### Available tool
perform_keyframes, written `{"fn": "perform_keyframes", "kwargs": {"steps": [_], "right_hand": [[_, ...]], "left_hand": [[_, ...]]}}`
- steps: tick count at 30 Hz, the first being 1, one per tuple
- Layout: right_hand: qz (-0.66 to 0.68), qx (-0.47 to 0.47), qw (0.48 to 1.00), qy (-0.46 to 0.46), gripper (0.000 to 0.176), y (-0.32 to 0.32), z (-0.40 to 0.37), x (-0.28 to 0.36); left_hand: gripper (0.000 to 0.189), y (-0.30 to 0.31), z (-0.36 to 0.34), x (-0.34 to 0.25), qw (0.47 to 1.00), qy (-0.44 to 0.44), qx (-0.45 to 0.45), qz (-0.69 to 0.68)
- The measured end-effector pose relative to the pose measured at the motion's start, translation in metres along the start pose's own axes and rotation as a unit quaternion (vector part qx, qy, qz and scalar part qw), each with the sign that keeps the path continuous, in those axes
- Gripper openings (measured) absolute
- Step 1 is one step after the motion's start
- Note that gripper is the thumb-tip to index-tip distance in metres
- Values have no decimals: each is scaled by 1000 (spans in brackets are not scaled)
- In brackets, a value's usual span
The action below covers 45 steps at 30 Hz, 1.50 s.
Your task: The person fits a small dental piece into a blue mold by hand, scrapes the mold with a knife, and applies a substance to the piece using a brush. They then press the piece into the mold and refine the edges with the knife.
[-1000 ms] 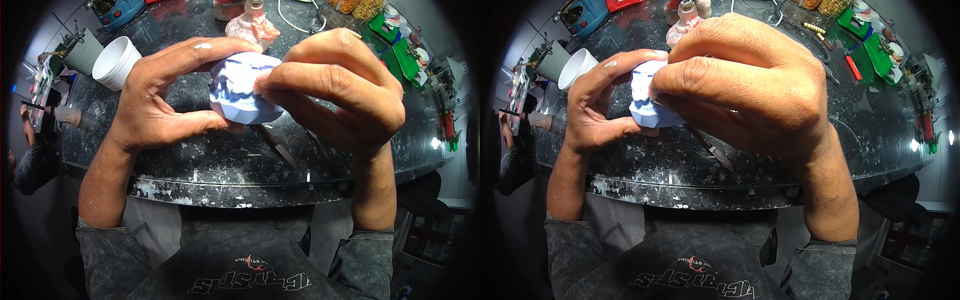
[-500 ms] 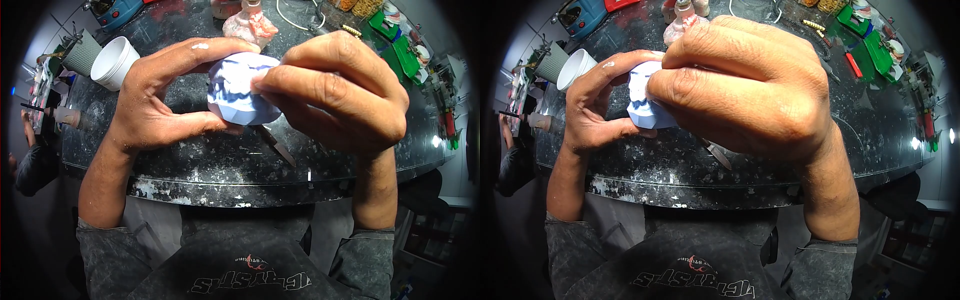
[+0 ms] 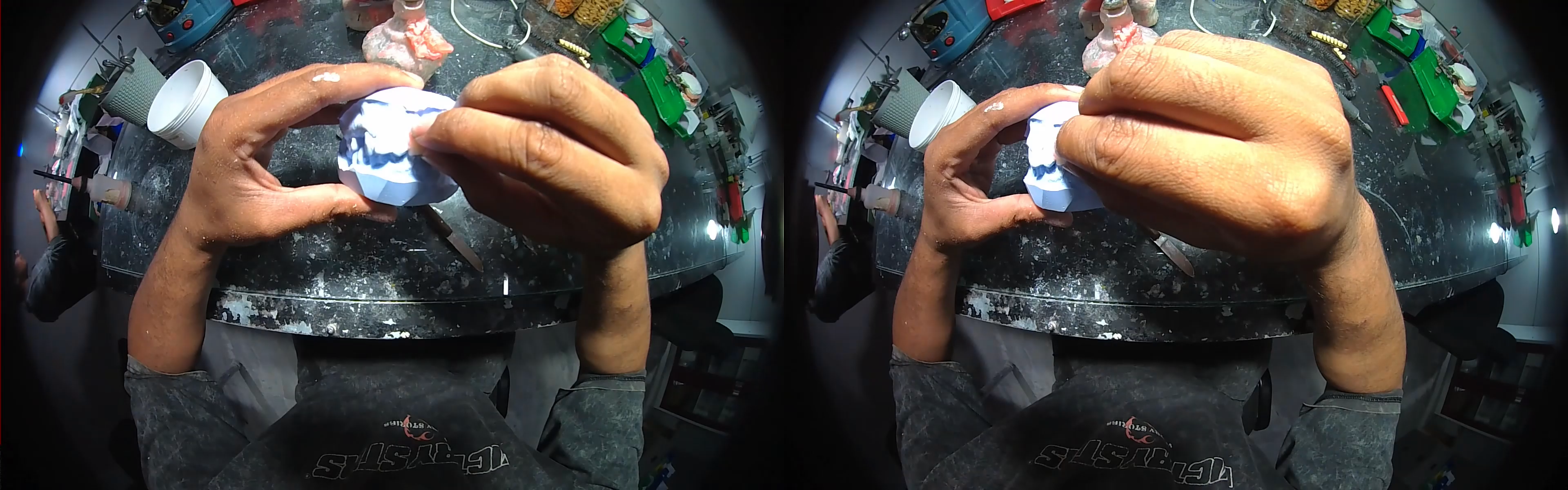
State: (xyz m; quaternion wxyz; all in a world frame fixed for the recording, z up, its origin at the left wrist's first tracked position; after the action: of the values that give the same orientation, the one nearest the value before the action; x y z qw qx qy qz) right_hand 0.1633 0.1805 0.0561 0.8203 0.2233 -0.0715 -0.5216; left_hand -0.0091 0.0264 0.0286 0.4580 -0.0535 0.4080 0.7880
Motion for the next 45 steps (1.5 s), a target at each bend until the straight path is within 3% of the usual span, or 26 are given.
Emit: {"fn": "perform_keyframes", "kwargs": {"steps": [45], "right_hand": [[-65,6,997,41,23,4,-2,0]], "left_hand": [[82,-2,-1,-1,1000,22,1,-19]]}}
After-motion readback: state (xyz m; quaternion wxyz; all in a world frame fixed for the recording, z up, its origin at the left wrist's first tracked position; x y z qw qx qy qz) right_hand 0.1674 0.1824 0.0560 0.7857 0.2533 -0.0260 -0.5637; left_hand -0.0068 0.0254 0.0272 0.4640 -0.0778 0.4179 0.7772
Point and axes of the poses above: each hand's wrist, its own z-axis towards the middle knuckle, its own y-axis out of the back of the hand, x = y × z, the point moved 2 cm from there along z, towards the middle knuckle, and after that the axes turned 11 degrees about -y, right-handed, at the moved point
